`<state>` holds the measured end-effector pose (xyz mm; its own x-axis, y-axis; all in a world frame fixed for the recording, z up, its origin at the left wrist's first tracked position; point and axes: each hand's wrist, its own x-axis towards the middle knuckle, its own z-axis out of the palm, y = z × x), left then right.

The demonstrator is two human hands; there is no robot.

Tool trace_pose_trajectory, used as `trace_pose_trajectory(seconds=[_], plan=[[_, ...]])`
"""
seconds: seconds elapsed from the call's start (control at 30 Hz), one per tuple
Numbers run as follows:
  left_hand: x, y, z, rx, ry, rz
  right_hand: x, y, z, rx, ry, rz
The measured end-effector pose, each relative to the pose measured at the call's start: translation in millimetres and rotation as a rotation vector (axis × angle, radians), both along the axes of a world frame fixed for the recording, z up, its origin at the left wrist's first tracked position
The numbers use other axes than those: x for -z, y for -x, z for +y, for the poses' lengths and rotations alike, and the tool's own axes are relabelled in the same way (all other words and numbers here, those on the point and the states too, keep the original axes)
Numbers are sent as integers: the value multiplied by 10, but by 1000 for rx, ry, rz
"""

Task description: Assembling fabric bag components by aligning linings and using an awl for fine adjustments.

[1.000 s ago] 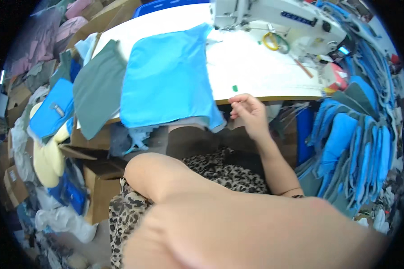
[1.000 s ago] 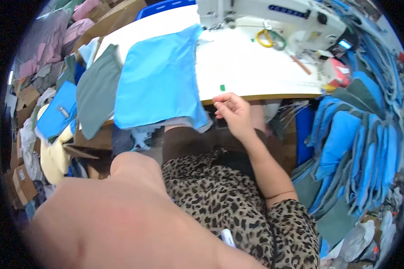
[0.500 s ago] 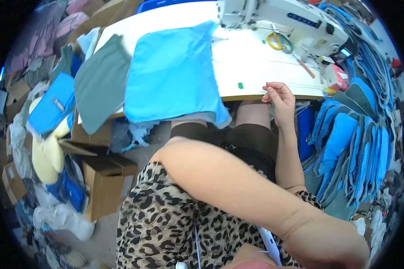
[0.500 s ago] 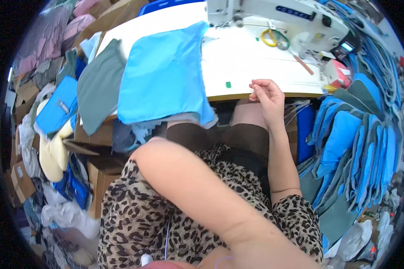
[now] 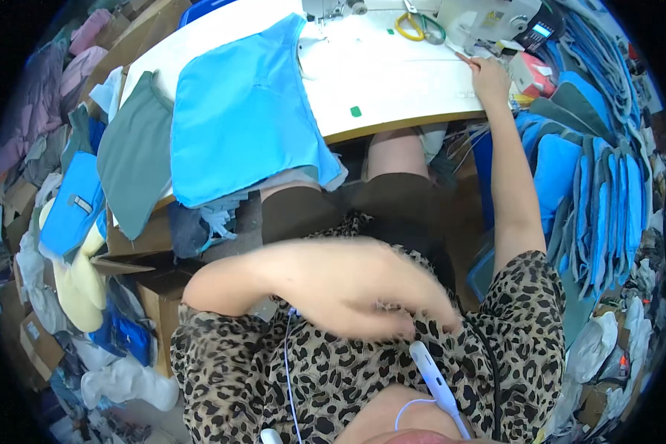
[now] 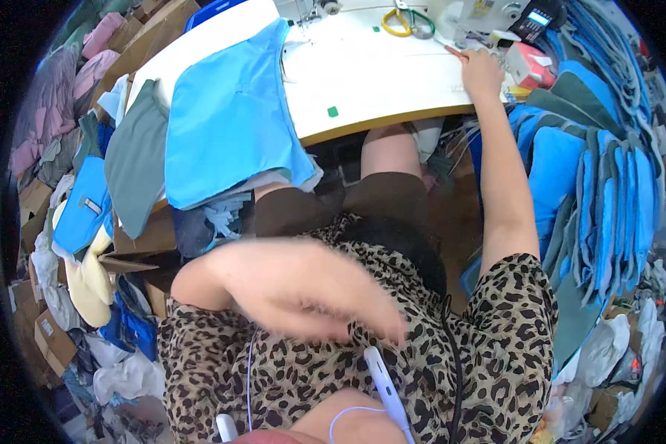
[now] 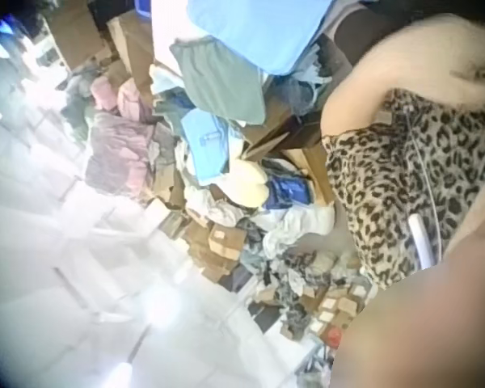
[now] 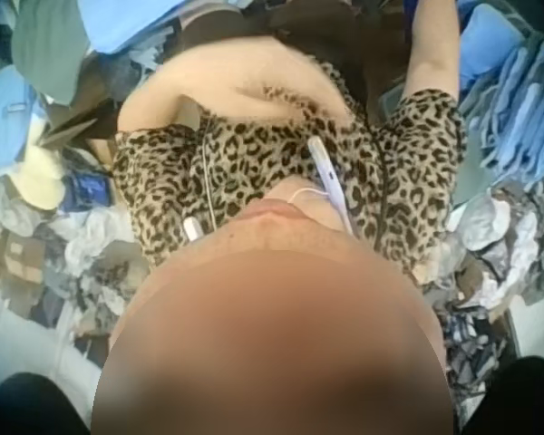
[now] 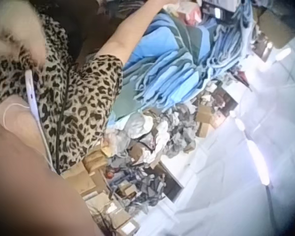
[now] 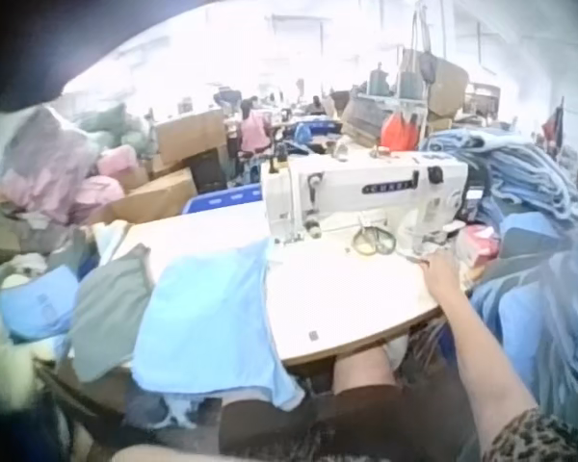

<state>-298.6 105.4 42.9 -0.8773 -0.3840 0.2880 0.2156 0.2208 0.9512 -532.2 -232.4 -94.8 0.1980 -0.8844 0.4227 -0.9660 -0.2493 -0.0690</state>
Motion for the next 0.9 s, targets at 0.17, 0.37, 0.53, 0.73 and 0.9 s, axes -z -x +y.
trace_pose_trajectory(seconds=[0.17,0.37,0.53,0.73,0.9], plan=[[398,-613,-222,-990,830,-839,67,157,42,-74,115,59],[866,-939,-185,-993,884,-963,45,-85,804,-195,-98,-724],[936,-896,-156,-1104,965,-936,-2,-739,1872,-655,-671,-913],[1047,-769,-80,-1209,996,-946,280,-1244,2164,-817,-1132,-1053],[1126,-590,-43,-1280,924,-868,272,-1220,2212,-755,-1463,-1346]])
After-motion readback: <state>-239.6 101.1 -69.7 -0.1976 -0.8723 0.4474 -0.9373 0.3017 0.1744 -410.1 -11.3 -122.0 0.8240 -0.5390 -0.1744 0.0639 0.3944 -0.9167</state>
